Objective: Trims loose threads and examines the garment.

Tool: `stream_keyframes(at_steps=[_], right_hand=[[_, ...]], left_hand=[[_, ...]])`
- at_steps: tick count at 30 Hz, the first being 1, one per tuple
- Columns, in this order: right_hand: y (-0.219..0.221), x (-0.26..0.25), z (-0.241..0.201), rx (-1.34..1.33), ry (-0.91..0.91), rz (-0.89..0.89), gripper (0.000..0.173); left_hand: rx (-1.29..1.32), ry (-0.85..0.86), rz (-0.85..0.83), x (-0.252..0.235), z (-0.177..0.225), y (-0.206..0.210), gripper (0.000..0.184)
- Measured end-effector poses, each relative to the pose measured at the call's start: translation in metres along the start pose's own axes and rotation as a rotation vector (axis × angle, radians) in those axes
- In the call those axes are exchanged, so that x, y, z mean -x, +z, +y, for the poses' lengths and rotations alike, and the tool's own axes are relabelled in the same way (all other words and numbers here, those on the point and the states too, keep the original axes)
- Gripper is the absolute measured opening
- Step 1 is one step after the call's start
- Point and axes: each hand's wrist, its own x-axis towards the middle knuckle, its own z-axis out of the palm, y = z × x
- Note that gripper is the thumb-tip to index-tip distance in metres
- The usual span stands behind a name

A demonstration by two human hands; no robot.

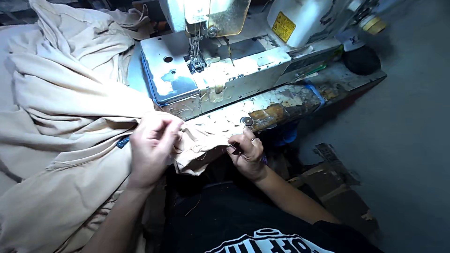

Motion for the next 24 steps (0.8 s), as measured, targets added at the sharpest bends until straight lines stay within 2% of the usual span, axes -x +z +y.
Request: stream_keyframes(at_steps=[3,6,9,11,13,16,20,22,24], right_hand=[[0.001,0.000,-0.001,0.001,0.027,0.026,0.011],[0.003,-0.002,-0.008,-0.014,0.019,0.050,0.013],[0.000,-0.002,-0.015,-0.022,-0.015,0.041,0.015],[-0.003,0.003,-0.013,-0.037,-0.052,0.019,0.013],[-0.007,0.007,-0.010,-0.023,-0.065,0.003,0.012],[-0.004,0.009,-0.007,0.013,-0.046,0.032,0.015],[0.000,0.011,-0.002,-0.070,-0.026,0.004,0.008],[0.003,0.011,0.000,-0.077,-0.016,0.006,0.006],[0.005,0.010,0.000,-0.076,-0.010,0.021,0.006]], left_hand=[[0.212,-0.076,0.083,-0.004,0.018,-0.011,0.010],[0.120,0.055,-0.115,0.002,0.027,0.010,0.010],[0.008,0.153,-0.286,0.011,0.011,0.035,0.015],[0.037,0.116,-0.284,0.011,0.008,0.035,0.015],[0.101,0.004,-0.188,0.011,0.010,0.026,0.013],[0.355,-0.173,0.019,0.004,0.014,-0.002,0.012],[0.923,-0.313,0.059,-0.002,0.021,-0.049,0.029],[1.250,-0.250,0.016,0.006,0.013,-0.085,0.017],[1.243,-0.183,0.025,0.031,-0.008,-0.137,0.011]])
